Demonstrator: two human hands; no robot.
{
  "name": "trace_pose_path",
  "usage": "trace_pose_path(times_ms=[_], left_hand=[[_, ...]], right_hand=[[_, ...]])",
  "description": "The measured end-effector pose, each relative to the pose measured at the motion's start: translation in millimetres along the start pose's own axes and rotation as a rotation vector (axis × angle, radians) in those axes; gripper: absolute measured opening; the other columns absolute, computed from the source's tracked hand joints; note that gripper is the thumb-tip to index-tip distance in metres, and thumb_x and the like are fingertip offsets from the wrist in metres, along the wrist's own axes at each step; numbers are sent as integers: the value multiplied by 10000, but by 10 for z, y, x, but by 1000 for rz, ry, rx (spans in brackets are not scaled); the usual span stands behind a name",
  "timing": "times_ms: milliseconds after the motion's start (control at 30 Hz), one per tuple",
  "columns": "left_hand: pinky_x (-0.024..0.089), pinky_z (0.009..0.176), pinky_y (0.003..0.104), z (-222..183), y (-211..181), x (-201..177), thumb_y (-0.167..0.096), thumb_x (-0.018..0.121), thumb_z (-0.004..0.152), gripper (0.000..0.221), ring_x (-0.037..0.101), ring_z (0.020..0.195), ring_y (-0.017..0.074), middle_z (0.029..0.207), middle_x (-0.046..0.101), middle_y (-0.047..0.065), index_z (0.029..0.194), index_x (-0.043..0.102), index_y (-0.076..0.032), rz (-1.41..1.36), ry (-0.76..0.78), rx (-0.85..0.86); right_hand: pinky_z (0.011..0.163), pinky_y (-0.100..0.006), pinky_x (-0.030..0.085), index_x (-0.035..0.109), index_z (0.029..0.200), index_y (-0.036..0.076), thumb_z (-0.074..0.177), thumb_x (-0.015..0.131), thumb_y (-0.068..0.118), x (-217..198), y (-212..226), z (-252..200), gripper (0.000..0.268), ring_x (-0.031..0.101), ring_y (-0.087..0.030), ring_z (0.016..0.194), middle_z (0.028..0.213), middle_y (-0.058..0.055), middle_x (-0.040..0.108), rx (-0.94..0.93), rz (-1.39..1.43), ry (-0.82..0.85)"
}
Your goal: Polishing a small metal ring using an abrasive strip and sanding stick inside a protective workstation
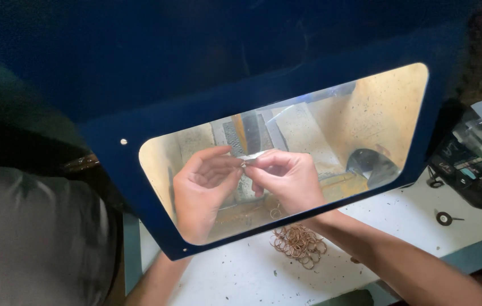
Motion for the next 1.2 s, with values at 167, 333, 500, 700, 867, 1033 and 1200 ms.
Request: trace_pose_path(times_ms=[167,333,500,700,867,1033,1200], left_hand=[[633,846,322,49,71,61,42,847,742,467,769,811,181,891,789,147,1179,711,-49,32,33,-49],[626,859,373,39,242,151,27,816,767,501,763,819,253,926,747,204,1241,653,15,-95,-17,-291],[610,896,410,12,354,254,4,826,752,521,743,836,254,947,701,168,1228,615,28,-264,-75,-423],[608,917,386,102,616,143,3,825,803,302,760,883,262,935,707,140,1015,610,-1,-306,-125,-390],[608,935,403,124,664,67,-2,835,797,284,758,871,260,934,710,148,964,605,-15,-333,-142,-359],[605,939,388,117,599,2,-7,836,800,314,758,881,256,944,710,148,1023,616,-7,-288,-122,-284],[613,871,302,23,22,59,53,789,786,437,742,892,170,983,762,120,1189,659,-55,130,-29,122]], right_hand=[[530,-319,626,805,894,-43,807,832,-8,-78,68,-49,97,706,-174,494,710,-174,758,-11,-78,-4],[542,-349,627,784,947,-107,806,806,-26,-181,-171,-79,165,713,-223,591,740,-220,765,257,3,-98],[475,-305,567,763,978,-88,838,802,70,-211,-458,3,215,615,-182,515,637,-168,664,375,118,-102],[480,-293,568,756,968,-105,829,816,75,-166,-499,59,235,623,-163,571,689,-162,689,391,163,-119],[466,-282,565,764,951,-89,836,838,109,-108,-564,96,241,610,-151,552,678,-138,688,388,148,-112],[461,-281,564,770,918,-58,840,851,135,-80,-614,83,222,603,-143,543,662,-126,682,364,161,-101],[405,-294,544,796,809,-11,828,811,22,-70,-227,66,41,604,-171,400,535,-160,660,121,-34,-22]])
Point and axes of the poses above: each hand's wrist, its own z-axis towards the middle knuckle, its own x-axis out of the palm, y = z × x, the point moved 10 cm from there along z, towards the middle knuckle
